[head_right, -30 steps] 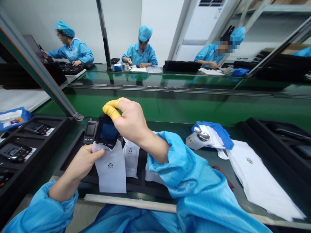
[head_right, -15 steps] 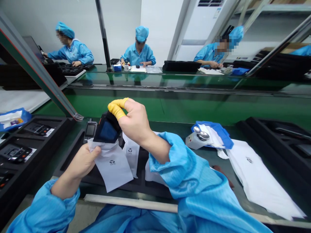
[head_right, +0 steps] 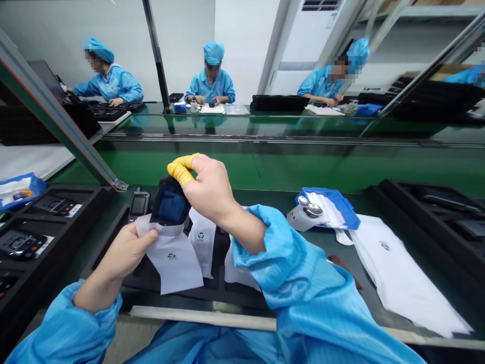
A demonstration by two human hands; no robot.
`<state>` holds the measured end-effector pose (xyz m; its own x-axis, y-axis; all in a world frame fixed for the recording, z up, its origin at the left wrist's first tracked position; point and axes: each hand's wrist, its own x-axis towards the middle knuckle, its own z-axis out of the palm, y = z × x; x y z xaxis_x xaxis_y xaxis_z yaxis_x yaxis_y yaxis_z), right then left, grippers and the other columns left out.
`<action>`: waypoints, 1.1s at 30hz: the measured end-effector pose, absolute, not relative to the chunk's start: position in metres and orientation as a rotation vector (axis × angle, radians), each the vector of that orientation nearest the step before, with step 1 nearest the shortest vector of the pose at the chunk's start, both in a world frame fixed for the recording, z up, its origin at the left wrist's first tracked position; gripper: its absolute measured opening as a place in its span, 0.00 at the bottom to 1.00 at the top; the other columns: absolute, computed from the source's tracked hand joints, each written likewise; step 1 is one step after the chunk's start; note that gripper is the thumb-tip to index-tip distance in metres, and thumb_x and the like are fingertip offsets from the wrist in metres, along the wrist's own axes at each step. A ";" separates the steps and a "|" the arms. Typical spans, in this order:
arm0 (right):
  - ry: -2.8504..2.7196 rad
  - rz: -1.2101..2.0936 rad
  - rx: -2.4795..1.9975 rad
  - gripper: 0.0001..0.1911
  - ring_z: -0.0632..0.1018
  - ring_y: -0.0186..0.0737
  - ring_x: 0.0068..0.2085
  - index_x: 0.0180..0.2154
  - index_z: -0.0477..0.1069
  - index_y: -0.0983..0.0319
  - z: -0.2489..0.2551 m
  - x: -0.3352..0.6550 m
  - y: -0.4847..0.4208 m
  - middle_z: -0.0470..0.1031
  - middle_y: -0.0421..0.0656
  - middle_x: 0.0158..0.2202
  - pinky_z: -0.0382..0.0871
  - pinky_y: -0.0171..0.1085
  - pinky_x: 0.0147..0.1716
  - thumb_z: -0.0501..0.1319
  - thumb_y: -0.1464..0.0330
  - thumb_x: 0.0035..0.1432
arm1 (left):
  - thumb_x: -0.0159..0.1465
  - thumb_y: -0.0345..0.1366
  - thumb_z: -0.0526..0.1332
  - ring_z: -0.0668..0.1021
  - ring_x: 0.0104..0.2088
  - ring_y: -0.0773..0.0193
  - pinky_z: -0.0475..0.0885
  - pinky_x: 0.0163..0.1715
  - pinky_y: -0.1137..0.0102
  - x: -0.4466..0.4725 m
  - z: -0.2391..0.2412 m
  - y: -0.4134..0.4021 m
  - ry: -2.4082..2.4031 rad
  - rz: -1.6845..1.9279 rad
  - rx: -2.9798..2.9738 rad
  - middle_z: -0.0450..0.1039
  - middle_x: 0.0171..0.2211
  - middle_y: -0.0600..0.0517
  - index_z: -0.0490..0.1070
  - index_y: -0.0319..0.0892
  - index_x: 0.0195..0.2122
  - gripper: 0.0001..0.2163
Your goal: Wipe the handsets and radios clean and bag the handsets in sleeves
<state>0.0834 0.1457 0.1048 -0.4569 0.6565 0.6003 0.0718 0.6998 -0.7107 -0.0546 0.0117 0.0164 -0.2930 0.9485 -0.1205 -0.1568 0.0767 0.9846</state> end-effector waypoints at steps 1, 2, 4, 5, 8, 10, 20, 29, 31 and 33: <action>-1.966 0.748 -0.564 0.07 0.77 0.38 0.34 0.30 0.77 0.61 0.105 0.084 0.145 0.79 0.40 0.31 0.69 0.36 0.36 0.60 0.68 0.55 | 0.46 0.52 0.70 0.75 0.25 0.63 0.70 0.26 0.70 -0.054 0.017 0.012 1.354 1.416 0.879 0.76 0.25 0.50 0.74 0.39 0.29 0.20; -1.986 0.733 -0.564 0.07 0.77 0.38 0.34 0.30 0.78 0.60 0.105 0.084 0.145 0.78 0.40 0.31 0.69 0.36 0.36 0.60 0.68 0.54 | 0.48 0.53 0.68 0.75 0.25 0.63 0.70 0.26 0.70 -0.053 0.017 0.012 1.346 1.409 0.900 0.75 0.24 0.51 0.74 0.39 0.29 0.20; -2.022 0.709 -0.558 0.07 0.76 0.37 0.33 0.29 0.78 0.60 0.103 0.084 0.141 0.78 0.40 0.30 0.69 0.36 0.35 0.60 0.69 0.54 | 0.52 0.56 0.64 0.73 0.23 0.65 0.69 0.24 0.71 -0.049 0.019 0.013 1.375 1.405 0.963 0.73 0.22 0.52 0.73 0.39 0.27 0.21; -2.036 0.698 -0.558 0.08 0.76 0.37 0.32 0.29 0.78 0.60 0.102 0.083 0.139 0.78 0.40 0.29 0.69 0.36 0.34 0.60 0.69 0.55 | 0.53 0.58 0.62 0.72 0.22 0.66 0.68 0.23 0.72 -0.047 0.020 0.014 1.427 1.419 1.001 0.71 0.20 0.52 0.71 0.39 0.25 0.23; -2.054 0.658 -0.568 0.08 0.76 0.37 0.31 0.29 0.78 0.60 0.098 0.080 0.134 0.78 0.41 0.28 0.68 0.36 0.34 0.60 0.68 0.55 | 0.54 0.62 0.56 0.66 0.19 0.69 0.61 0.18 0.74 -0.040 0.023 0.015 1.695 1.518 1.079 0.62 0.15 0.55 0.65 0.40 0.18 0.27; -2.048 0.635 -0.566 0.08 0.76 0.37 0.31 0.29 0.78 0.60 0.096 0.079 0.131 0.78 0.41 0.28 0.68 0.37 0.35 0.60 0.68 0.55 | 0.54 0.63 0.55 0.63 0.17 0.71 0.58 0.16 0.74 -0.037 0.023 0.017 1.819 1.590 1.073 0.59 0.13 0.57 0.64 0.41 0.17 0.27; -2.085 0.722 -0.595 0.07 0.77 0.36 0.31 0.29 0.78 0.60 0.096 0.082 0.128 0.79 0.40 0.29 0.69 0.35 0.34 0.61 0.68 0.54 | 0.59 0.59 0.54 0.76 0.28 0.61 0.72 0.32 0.67 -0.036 0.020 0.024 1.537 1.673 0.992 0.76 0.27 0.49 0.76 0.38 0.40 0.27; -2.117 0.748 -0.622 0.06 0.77 0.37 0.33 0.30 0.79 0.60 0.098 0.088 0.126 0.80 0.41 0.30 0.69 0.37 0.37 0.62 0.69 0.53 | 0.63 0.56 0.49 0.76 0.46 0.53 0.69 0.48 0.63 -0.042 0.052 0.026 1.895 1.483 1.581 0.78 0.42 0.46 0.75 0.40 0.47 0.27; -2.100 0.864 -0.630 0.06 0.77 0.37 0.33 0.29 0.79 0.59 0.095 0.087 0.126 0.80 0.40 0.31 0.69 0.36 0.35 0.62 0.69 0.52 | 0.64 0.56 0.48 0.78 0.43 0.54 0.71 0.43 0.64 -0.044 0.051 0.026 1.807 1.454 1.416 0.79 0.40 0.47 0.73 0.40 0.49 0.27; -2.110 0.973 -0.643 0.05 0.77 0.36 0.32 0.29 0.79 0.58 0.095 0.086 0.125 0.80 0.38 0.30 0.69 0.35 0.34 0.63 0.69 0.51 | 0.63 0.56 0.48 0.78 0.41 0.54 0.72 0.41 0.64 -0.044 0.047 0.028 1.710 1.498 1.269 0.79 0.38 0.47 0.72 0.39 0.50 0.28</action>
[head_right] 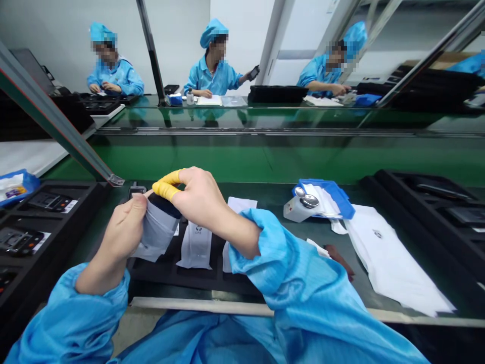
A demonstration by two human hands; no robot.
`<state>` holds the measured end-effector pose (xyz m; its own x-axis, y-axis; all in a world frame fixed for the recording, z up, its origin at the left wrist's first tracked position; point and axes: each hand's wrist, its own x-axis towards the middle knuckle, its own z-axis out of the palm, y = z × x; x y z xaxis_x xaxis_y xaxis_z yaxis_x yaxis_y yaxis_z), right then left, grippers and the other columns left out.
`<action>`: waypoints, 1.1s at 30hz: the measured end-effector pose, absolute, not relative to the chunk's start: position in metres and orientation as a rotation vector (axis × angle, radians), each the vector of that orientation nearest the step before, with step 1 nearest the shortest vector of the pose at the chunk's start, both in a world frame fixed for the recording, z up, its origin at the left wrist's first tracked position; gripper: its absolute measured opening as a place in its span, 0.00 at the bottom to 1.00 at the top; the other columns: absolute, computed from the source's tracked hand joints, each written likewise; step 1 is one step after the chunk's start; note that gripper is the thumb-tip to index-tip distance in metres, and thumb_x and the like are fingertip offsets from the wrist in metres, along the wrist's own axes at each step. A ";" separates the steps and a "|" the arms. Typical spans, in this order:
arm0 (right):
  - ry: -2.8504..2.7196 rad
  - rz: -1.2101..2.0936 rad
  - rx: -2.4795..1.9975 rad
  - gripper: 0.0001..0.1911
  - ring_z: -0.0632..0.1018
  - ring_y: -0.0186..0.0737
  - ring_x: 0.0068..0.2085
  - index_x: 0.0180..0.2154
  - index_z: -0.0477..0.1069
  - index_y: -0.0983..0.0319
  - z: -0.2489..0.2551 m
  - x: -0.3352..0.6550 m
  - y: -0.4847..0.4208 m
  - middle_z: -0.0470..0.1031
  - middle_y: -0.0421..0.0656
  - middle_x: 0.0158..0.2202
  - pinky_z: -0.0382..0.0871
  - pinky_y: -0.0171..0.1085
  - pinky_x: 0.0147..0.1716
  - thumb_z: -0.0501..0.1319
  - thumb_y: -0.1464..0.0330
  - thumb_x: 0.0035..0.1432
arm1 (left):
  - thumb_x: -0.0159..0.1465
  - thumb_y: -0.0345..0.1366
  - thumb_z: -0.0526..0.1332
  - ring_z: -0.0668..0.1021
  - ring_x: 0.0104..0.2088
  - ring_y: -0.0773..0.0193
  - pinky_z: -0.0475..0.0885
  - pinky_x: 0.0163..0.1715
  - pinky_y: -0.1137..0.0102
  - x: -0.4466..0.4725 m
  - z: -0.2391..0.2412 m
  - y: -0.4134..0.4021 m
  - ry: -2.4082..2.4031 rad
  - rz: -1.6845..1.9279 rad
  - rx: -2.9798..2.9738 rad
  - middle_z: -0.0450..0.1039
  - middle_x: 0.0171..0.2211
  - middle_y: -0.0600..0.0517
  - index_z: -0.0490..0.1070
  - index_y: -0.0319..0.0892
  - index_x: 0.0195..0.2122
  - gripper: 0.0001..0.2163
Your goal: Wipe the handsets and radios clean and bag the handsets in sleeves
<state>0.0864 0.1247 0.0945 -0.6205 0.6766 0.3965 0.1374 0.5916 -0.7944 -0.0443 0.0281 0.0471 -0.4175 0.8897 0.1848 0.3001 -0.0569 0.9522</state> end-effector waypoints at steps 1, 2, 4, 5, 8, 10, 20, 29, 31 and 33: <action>-2.108 0.993 -0.646 0.05 0.77 0.36 0.33 0.28 0.79 0.58 0.095 0.086 0.124 0.80 0.38 0.30 0.69 0.35 0.33 0.63 0.69 0.51 | 0.63 0.57 0.49 0.78 0.41 0.54 0.71 0.42 0.64 -0.044 0.045 0.029 1.680 1.534 1.238 0.79 0.38 0.46 0.72 0.39 0.51 0.29; -2.095 0.984 -0.648 0.05 0.76 0.36 0.33 0.28 0.79 0.58 0.096 0.086 0.123 0.79 0.38 0.29 0.69 0.35 0.34 0.63 0.69 0.51 | 0.63 0.57 0.49 0.78 0.42 0.54 0.71 0.43 0.63 -0.043 0.044 0.031 1.660 1.564 1.236 0.79 0.39 0.46 0.72 0.38 0.51 0.29; -2.030 0.913 -0.643 0.05 0.76 0.37 0.35 0.27 0.78 0.59 0.098 0.087 0.123 0.79 0.39 0.29 0.69 0.36 0.36 0.63 0.69 0.51 | 0.62 0.58 0.48 0.76 0.46 0.53 0.70 0.47 0.61 -0.040 0.042 0.033 1.640 1.606 1.261 0.78 0.42 0.45 0.71 0.39 0.52 0.30; -1.981 0.877 -0.643 0.05 0.76 0.38 0.36 0.27 0.78 0.59 0.099 0.087 0.124 0.78 0.39 0.29 0.69 0.37 0.37 0.63 0.69 0.52 | 0.61 0.59 0.49 0.75 0.48 0.52 0.69 0.49 0.60 -0.039 0.041 0.034 1.625 1.623 1.273 0.77 0.45 0.44 0.71 0.39 0.52 0.31; -1.840 0.858 -0.666 0.06 0.76 0.39 0.37 0.27 0.77 0.59 0.099 0.086 0.130 0.78 0.39 0.30 0.69 0.38 0.38 0.63 0.67 0.53 | 0.58 0.61 0.53 0.72 0.53 0.50 0.67 0.53 0.59 -0.037 0.034 0.033 1.490 1.663 1.235 0.74 0.49 0.43 0.70 0.39 0.53 0.33; -1.806 0.884 -0.680 0.06 0.76 0.39 0.37 0.27 0.77 0.60 0.097 0.085 0.134 0.78 0.39 0.30 0.69 0.39 0.38 0.63 0.67 0.53 | 0.57 0.59 0.56 0.73 0.51 0.50 0.69 0.49 0.60 -0.037 0.027 0.031 1.357 1.637 1.161 0.75 0.47 0.43 0.69 0.40 0.52 0.31; -1.837 0.842 -0.677 0.05 0.75 0.37 0.34 0.25 0.77 0.59 0.093 0.084 0.131 0.77 0.38 0.27 0.68 0.37 0.36 0.63 0.69 0.51 | 0.57 0.55 0.60 0.79 0.40 0.55 0.74 0.39 0.64 -0.033 0.030 0.022 1.330 1.727 0.896 0.78 0.40 0.45 0.72 0.40 0.47 0.25; -1.836 0.797 -0.687 0.04 0.73 0.38 0.33 0.25 0.77 0.59 0.088 0.079 0.128 0.75 0.39 0.25 0.68 0.38 0.36 0.64 0.69 0.50 | 0.64 0.46 0.55 0.78 0.36 0.59 0.71 0.35 0.69 -0.021 0.032 0.028 1.978 1.792 1.218 0.79 0.34 0.50 0.76 0.42 0.38 0.15; -1.834 0.793 -0.669 0.04 0.73 0.38 0.34 0.26 0.77 0.59 0.088 0.078 0.125 0.76 0.40 0.27 0.68 0.38 0.36 0.64 0.68 0.51 | 0.64 0.44 0.54 0.77 0.32 0.62 0.69 0.33 0.70 -0.021 0.032 0.031 2.063 1.836 1.258 0.77 0.30 0.52 0.74 0.42 0.36 0.14; -1.857 0.795 -0.643 0.03 0.74 0.38 0.35 0.27 0.78 0.58 0.088 0.078 0.122 0.77 0.39 0.28 0.68 0.38 0.37 0.65 0.68 0.51 | 0.65 0.44 0.53 0.74 0.28 0.64 0.67 0.29 0.72 -0.022 0.034 0.034 2.108 1.878 1.288 0.74 0.26 0.54 0.72 0.42 0.32 0.13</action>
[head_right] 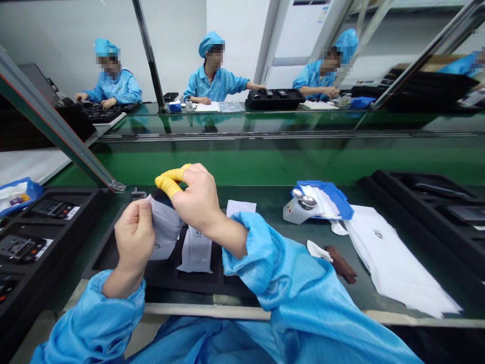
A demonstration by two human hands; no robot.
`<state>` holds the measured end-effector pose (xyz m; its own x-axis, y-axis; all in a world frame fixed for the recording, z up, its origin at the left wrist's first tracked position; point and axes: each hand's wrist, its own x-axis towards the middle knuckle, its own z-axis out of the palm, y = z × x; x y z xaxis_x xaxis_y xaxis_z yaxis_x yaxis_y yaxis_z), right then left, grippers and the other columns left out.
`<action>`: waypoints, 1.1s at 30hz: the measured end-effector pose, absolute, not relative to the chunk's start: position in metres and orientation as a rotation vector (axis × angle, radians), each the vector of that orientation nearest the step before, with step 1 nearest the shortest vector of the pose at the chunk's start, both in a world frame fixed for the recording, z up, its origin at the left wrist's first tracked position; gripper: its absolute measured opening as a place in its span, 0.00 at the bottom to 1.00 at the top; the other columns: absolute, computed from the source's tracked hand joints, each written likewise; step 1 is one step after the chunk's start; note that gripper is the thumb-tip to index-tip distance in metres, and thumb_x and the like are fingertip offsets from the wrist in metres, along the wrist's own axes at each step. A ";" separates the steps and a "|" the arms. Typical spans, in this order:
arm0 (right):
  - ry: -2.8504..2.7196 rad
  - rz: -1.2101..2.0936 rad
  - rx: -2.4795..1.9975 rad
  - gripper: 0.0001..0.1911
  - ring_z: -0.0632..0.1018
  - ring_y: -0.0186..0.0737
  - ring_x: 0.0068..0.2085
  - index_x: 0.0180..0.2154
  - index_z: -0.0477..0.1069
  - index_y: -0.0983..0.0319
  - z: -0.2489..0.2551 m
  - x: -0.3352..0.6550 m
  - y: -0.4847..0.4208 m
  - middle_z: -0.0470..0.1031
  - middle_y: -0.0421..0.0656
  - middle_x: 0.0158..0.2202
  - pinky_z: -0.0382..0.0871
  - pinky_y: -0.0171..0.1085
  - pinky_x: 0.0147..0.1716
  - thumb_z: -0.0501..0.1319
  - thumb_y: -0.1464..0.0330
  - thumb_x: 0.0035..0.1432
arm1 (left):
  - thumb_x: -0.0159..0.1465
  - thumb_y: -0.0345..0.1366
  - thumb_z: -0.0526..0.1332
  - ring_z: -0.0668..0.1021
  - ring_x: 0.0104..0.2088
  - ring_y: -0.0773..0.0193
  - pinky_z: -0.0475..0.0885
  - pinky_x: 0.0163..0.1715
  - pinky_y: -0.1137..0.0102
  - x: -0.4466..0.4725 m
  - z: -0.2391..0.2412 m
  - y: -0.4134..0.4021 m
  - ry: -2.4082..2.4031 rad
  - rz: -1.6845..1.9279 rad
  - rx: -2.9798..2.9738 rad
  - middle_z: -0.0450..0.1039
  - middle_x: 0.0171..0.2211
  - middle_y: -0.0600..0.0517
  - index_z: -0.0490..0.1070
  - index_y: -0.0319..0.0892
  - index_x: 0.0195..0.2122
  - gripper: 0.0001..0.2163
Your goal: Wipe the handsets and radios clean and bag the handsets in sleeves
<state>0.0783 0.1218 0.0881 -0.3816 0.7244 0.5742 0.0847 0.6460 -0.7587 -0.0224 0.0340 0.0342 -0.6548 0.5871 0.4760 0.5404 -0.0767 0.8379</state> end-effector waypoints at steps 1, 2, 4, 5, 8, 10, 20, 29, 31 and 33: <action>-1.877 0.792 -0.629 0.03 0.74 0.38 0.35 0.27 0.78 0.57 0.088 0.079 0.120 0.78 0.39 0.28 0.68 0.38 0.37 0.65 0.68 0.51 | 0.65 0.44 0.52 0.73 0.27 0.65 0.66 0.29 0.72 -0.024 0.036 0.035 2.114 1.904 1.297 0.72 0.25 0.55 0.71 0.42 0.31 0.14; -1.900 0.788 -0.617 0.02 0.74 0.38 0.35 0.28 0.78 0.57 0.088 0.079 0.119 0.78 0.39 0.29 0.68 0.38 0.38 0.66 0.67 0.51 | 0.66 0.44 0.52 0.73 0.27 0.66 0.65 0.28 0.73 -0.025 0.037 0.037 2.113 1.930 1.303 0.71 0.24 0.55 0.70 0.42 0.30 0.14; -1.944 0.781 -0.603 0.02 0.73 0.38 0.37 0.29 0.78 0.56 0.089 0.080 0.117 0.78 0.39 0.29 0.68 0.39 0.40 0.67 0.66 0.50 | 0.66 0.44 0.51 0.72 0.26 0.67 0.64 0.27 0.73 -0.026 0.040 0.039 2.107 1.968 1.312 0.70 0.24 0.56 0.68 0.43 0.29 0.14; -1.961 0.787 -0.598 0.02 0.73 0.38 0.37 0.29 0.78 0.56 0.088 0.081 0.117 0.78 0.39 0.29 0.68 0.39 0.40 0.68 0.66 0.49 | 0.66 0.44 0.51 0.71 0.26 0.67 0.63 0.27 0.73 -0.027 0.042 0.040 2.107 1.974 1.321 0.69 0.24 0.56 0.68 0.43 0.28 0.14; -1.964 0.912 -0.587 0.06 0.74 0.38 0.39 0.33 0.78 0.58 0.086 0.082 0.121 0.78 0.41 0.34 0.69 0.39 0.43 0.67 0.65 0.50 | 0.66 0.43 0.51 0.70 0.25 0.68 0.62 0.26 0.73 -0.026 0.044 0.043 2.136 1.994 1.329 0.67 0.22 0.57 0.66 0.43 0.27 0.14; -1.935 1.120 -0.597 0.20 0.75 0.39 0.43 0.44 0.75 0.58 0.083 0.083 0.124 0.76 0.44 0.42 0.70 0.40 0.44 0.68 0.61 0.48 | 0.66 0.42 0.51 0.70 0.25 0.68 0.63 0.27 0.73 -0.025 0.044 0.045 2.157 2.030 1.295 0.68 0.23 0.56 0.66 0.43 0.28 0.13; -2.011 1.707 -0.468 0.19 0.79 0.40 0.36 0.34 0.75 0.62 0.050 0.085 0.124 0.79 0.41 0.33 0.73 0.42 0.39 0.70 0.58 0.42 | 0.66 0.44 0.51 0.69 0.25 0.68 0.63 0.27 0.73 -0.043 0.040 0.048 2.183 2.107 1.149 0.65 0.23 0.57 0.64 0.43 0.27 0.14; -1.672 1.524 -0.477 0.06 0.77 0.34 0.32 0.28 0.75 0.61 0.069 0.072 0.106 0.78 0.39 0.30 0.72 0.35 0.34 0.66 0.66 0.46 | 0.65 0.48 0.53 0.75 0.26 0.66 0.70 0.28 0.71 -0.041 0.058 0.034 1.883 2.209 1.128 0.73 0.24 0.55 0.65 0.44 0.29 0.14; -1.594 1.578 -0.449 0.08 0.77 0.34 0.32 0.28 0.74 0.61 0.075 0.072 0.101 0.77 0.38 0.30 0.73 0.35 0.34 0.68 0.64 0.45 | 0.63 0.54 0.52 0.78 0.32 0.62 0.71 0.30 0.69 -0.047 0.063 0.029 1.665 2.178 1.043 0.75 0.26 0.54 0.67 0.45 0.34 0.17; -1.511 1.652 -0.468 0.12 0.76 0.34 0.30 0.28 0.73 0.61 0.079 0.071 0.100 0.76 0.37 0.28 0.73 0.34 0.31 0.69 0.61 0.43 | 0.56 0.64 0.50 0.78 0.39 0.55 0.72 0.32 0.66 -0.054 0.062 0.024 1.423 1.961 1.023 0.77 0.30 0.50 0.67 0.45 0.41 0.28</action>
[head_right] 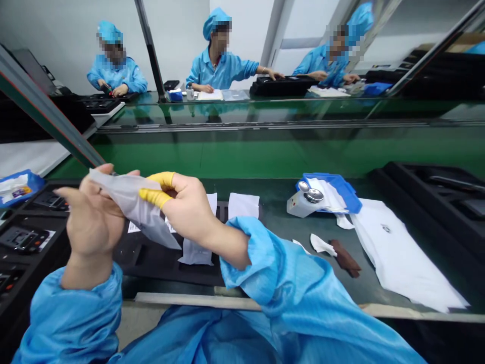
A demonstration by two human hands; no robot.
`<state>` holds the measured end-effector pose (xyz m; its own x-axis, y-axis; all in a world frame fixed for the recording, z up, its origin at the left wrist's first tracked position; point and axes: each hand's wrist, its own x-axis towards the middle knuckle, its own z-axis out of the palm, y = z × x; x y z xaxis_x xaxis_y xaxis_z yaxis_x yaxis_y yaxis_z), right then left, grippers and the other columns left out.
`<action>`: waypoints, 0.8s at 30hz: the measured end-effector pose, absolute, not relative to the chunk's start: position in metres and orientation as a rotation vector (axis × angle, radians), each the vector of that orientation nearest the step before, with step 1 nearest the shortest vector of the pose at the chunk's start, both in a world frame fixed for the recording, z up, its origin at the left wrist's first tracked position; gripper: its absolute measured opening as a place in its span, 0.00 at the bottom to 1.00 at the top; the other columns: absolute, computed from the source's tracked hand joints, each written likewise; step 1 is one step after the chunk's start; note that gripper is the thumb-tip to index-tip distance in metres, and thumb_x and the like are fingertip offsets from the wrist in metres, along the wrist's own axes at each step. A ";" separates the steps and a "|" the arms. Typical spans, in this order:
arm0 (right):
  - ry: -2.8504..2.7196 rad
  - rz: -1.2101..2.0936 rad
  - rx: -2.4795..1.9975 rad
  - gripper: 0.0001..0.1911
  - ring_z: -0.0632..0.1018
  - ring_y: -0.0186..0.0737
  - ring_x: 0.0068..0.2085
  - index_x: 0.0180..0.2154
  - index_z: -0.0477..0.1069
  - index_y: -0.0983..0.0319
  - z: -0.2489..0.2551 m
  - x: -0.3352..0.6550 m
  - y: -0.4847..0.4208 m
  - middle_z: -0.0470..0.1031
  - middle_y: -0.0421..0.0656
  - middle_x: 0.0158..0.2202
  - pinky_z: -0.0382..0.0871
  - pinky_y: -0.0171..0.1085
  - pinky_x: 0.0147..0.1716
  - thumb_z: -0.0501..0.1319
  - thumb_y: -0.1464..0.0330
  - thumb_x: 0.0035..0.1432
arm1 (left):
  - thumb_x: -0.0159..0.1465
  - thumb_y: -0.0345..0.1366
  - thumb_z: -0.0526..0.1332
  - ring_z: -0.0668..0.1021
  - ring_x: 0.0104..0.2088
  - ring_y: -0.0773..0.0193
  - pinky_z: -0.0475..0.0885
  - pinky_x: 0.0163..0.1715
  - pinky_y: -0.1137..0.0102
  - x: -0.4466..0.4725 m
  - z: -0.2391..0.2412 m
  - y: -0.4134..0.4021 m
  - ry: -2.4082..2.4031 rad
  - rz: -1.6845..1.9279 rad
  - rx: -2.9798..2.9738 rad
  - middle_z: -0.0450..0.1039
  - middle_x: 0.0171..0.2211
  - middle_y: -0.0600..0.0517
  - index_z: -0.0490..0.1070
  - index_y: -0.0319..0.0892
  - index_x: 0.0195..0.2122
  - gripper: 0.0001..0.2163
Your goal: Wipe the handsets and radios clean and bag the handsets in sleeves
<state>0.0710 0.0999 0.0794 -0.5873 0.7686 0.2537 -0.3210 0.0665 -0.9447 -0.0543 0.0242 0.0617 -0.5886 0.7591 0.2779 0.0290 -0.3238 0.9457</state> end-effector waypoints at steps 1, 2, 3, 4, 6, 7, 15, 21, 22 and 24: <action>-1.467 1.699 -0.489 0.12 0.75 0.33 0.29 0.27 0.72 0.61 0.081 0.070 0.101 0.75 0.37 0.26 0.72 0.34 0.28 0.69 0.61 0.43 | 0.51 0.68 0.50 0.78 0.41 0.52 0.73 0.31 0.65 -0.057 0.057 0.022 1.334 1.813 1.027 0.77 0.32 0.48 0.68 0.44 0.43 0.33; -1.421 1.751 -0.513 0.13 0.74 0.32 0.27 0.27 0.71 0.61 0.081 0.069 0.104 0.73 0.36 0.25 0.72 0.33 0.26 0.69 0.61 0.43 | 0.46 0.71 0.52 0.78 0.41 0.50 0.73 0.31 0.64 -0.058 0.051 0.021 1.278 1.676 1.021 0.77 0.34 0.46 0.69 0.43 0.44 0.37; -1.379 1.805 -0.541 0.12 0.73 0.31 0.25 0.26 0.70 0.61 0.081 0.067 0.107 0.72 0.35 0.24 0.71 0.32 0.24 0.69 0.63 0.43 | 0.43 0.70 0.56 0.79 0.39 0.50 0.74 0.31 0.63 -0.058 0.043 0.020 1.255 1.563 0.993 0.77 0.35 0.44 0.69 0.43 0.44 0.39; -1.337 1.852 -0.575 0.11 0.72 0.29 0.24 0.25 0.69 0.61 0.079 0.066 0.111 0.71 0.34 0.22 0.70 0.31 0.22 0.69 0.65 0.43 | 0.41 0.67 0.61 0.79 0.37 0.51 0.74 0.30 0.63 -0.057 0.033 0.019 1.271 1.499 0.948 0.77 0.35 0.44 0.70 0.42 0.43 0.37; -1.286 1.916 -0.671 0.08 0.70 0.27 0.22 0.24 0.67 0.62 0.075 0.067 0.119 0.69 0.34 0.22 0.68 0.29 0.20 0.67 0.69 0.46 | 0.42 0.61 0.67 0.79 0.34 0.54 0.74 0.30 0.65 -0.053 0.016 0.019 1.345 1.468 0.851 0.78 0.32 0.46 0.71 0.42 0.40 0.31; -1.286 1.930 -0.731 0.07 0.70 0.27 0.23 0.25 0.67 0.62 0.073 0.069 0.123 0.69 0.34 0.22 0.68 0.28 0.20 0.65 0.72 0.47 | 0.43 0.59 0.68 0.79 0.33 0.55 0.73 0.30 0.66 -0.051 0.010 0.018 1.386 1.463 0.810 0.78 0.30 0.47 0.72 0.42 0.38 0.28; -1.555 1.623 -0.930 0.25 0.74 0.32 0.32 0.48 0.68 0.57 0.071 0.167 0.144 0.71 0.41 0.40 0.77 0.36 0.29 0.66 0.74 0.46 | 0.35 0.59 0.69 0.77 0.28 0.59 0.72 0.28 0.69 -0.081 -0.006 0.036 1.746 1.234 0.671 0.76 0.23 0.53 0.73 0.40 0.30 0.29; -1.507 1.160 -1.133 0.14 0.77 0.35 0.32 0.38 0.73 0.59 0.089 0.278 0.164 0.75 0.42 0.38 0.76 0.37 0.30 0.68 0.67 0.46 | 0.33 0.54 0.71 0.78 0.27 0.56 0.71 0.27 0.67 -0.088 -0.023 0.053 1.877 1.067 0.691 0.75 0.20 0.50 0.72 0.41 0.22 0.23; -1.476 1.047 -1.193 0.13 0.77 0.35 0.33 0.38 0.74 0.59 0.090 0.297 0.170 0.75 0.42 0.38 0.76 0.37 0.31 0.67 0.67 0.48 | 0.34 0.53 0.70 0.78 0.29 0.53 0.72 0.28 0.65 -0.088 -0.024 0.052 1.908 1.030 0.706 0.76 0.21 0.50 0.72 0.42 0.21 0.21; -1.420 0.802 -1.382 0.12 0.78 0.36 0.34 0.40 0.74 0.59 0.087 0.335 0.183 0.76 0.42 0.40 0.75 0.36 0.32 0.64 0.67 0.52 | 0.39 0.54 0.67 0.79 0.33 0.50 0.72 0.29 0.63 -0.090 -0.023 0.048 2.146 0.885 0.844 0.78 0.22 0.54 0.72 0.47 0.22 0.17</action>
